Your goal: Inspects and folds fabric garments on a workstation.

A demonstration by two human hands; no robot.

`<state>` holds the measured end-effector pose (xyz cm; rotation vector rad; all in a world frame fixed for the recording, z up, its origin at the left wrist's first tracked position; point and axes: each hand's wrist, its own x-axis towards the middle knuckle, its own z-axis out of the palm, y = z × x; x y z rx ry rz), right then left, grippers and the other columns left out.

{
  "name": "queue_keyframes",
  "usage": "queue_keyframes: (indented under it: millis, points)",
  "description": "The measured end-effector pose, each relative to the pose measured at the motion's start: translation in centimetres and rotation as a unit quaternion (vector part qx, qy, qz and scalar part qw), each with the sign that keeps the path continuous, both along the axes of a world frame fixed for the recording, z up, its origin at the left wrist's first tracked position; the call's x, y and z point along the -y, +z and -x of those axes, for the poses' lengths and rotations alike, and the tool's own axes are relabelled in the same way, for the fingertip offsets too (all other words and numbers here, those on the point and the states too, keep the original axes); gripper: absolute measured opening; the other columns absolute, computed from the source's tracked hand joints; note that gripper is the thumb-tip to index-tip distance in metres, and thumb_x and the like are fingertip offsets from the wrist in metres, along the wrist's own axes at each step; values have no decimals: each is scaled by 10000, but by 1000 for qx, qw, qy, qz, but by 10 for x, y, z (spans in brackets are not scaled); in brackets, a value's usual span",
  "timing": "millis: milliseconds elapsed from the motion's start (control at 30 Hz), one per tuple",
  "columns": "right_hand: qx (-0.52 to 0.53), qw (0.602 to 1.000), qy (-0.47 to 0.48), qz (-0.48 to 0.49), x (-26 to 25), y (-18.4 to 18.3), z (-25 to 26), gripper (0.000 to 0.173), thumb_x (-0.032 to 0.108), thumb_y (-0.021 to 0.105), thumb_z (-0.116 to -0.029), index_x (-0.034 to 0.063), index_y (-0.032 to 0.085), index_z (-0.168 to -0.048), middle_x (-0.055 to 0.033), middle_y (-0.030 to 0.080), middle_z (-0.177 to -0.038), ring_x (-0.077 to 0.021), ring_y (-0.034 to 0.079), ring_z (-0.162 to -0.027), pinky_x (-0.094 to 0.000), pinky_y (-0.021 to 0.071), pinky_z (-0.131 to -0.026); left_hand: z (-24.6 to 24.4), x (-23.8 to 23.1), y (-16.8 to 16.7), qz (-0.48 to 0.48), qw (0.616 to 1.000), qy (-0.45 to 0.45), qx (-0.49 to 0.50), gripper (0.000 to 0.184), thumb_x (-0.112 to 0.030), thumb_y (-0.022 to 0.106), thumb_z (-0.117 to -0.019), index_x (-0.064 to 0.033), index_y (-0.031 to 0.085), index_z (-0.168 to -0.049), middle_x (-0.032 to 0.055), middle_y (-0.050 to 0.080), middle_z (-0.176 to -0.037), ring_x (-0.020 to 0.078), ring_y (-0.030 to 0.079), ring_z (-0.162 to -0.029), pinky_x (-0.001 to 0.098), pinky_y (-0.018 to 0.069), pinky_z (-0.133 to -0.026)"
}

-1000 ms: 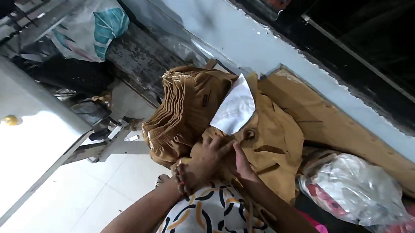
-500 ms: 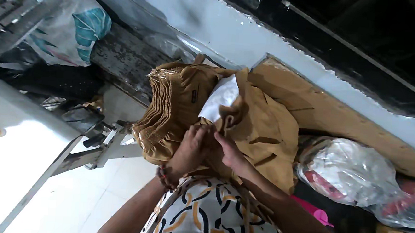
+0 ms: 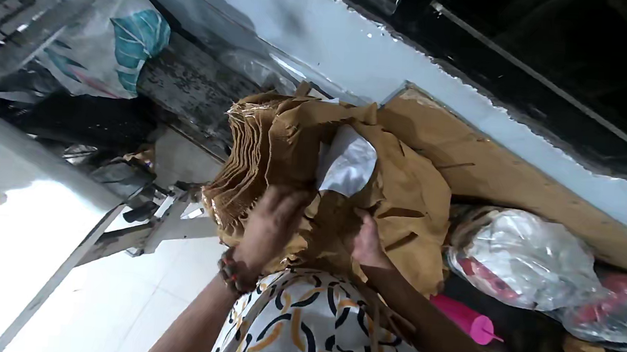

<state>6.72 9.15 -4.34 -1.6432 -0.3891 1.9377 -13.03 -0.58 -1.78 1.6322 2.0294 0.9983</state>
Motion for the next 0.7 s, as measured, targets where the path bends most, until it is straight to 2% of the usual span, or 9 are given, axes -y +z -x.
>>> queue_keyframes:
  millis: [33,67,133,167,233,367,433,533,700]
  points:
    - [-15,1000,-13,-1,2,-6,-5,270,215,357,-1056,64,546,-1175,-87,666,-972,-184,675,-889,-389,585,-763,-16,2,0,18,997,-65,38,328,-213,716,-937,-79,719,-1236,166,687,-1190,293,686,-1082,451,587,-916]
    - [-31,999,-24,-3,4,-12,-10,274,216,335,-1046,66,550,-1127,-82,669,-926,-184,678,-853,-393,586,-746,-30,1,-2,59,987,-130,73,413,-250,727,-933,-92,680,-1311,170,670,-1275,310,660,-1171,474,557,-981]
    - [-35,999,-39,-6,6,-15,-13,295,210,316,-1046,54,562,-1094,-90,680,-905,-198,686,-838,-404,588,-743,-51,-5,-15,160,957,-221,100,639,-344,759,-899,-160,541,-1472,168,530,-1482,360,525,-1347,529,472,-1075]
    - [-13,999,-51,-2,7,-13,-11,291,194,330,-1052,37,573,-1085,-106,682,-898,-210,689,-828,-408,590,-732,-58,-8,-25,192,945,-243,107,720,-379,785,-868,-175,504,-1499,174,465,-1535,387,469,-1387,539,447,-1092]
    - [16,997,-69,11,10,-9,-11,239,149,365,-1032,42,562,-1113,-109,663,-934,-209,676,-851,-401,581,-747,-66,-11,-46,202,941,-248,111,764,-351,831,-813,-173,514,-1485,189,446,-1537,418,456,-1380,543,460,-1072]
    - [-4,995,-103,14,16,-14,-16,211,116,361,-1013,61,543,-1104,-106,654,-934,-204,674,-852,-403,579,-749,-77,-5,-71,102,961,-236,98,634,-125,822,-787,-94,608,-1383,276,553,-1391,483,551,-1256,544,516,-999]
    - [8,995,-97,18,17,-13,-18,217,116,356,-1013,63,553,-1086,-98,659,-929,-195,675,-846,-394,580,-743,-77,-4,-72,89,960,-236,118,550,-69,740,-843,-69,606,-1376,288,557,-1381,464,577,-1243,522,530,-997]
    - [-4,997,-69,24,16,-11,-27,257,139,346,-1026,60,542,-1172,-109,656,-1020,-207,670,-934,-417,573,-799,-64,-9,-56,119,950,-252,138,494,-53,651,-922,-59,566,-1409,253,525,-1461,387,576,-1305,476,526,-1034]
    - [-14,997,-62,33,12,-11,-27,279,169,298,-1041,62,552,-1083,-96,674,-908,-206,688,-836,-409,587,-733,-55,-8,-47,101,950,-278,102,370,-68,600,-970,-64,624,-1339,240,553,-1453,406,588,-1299,513,529,-1029]
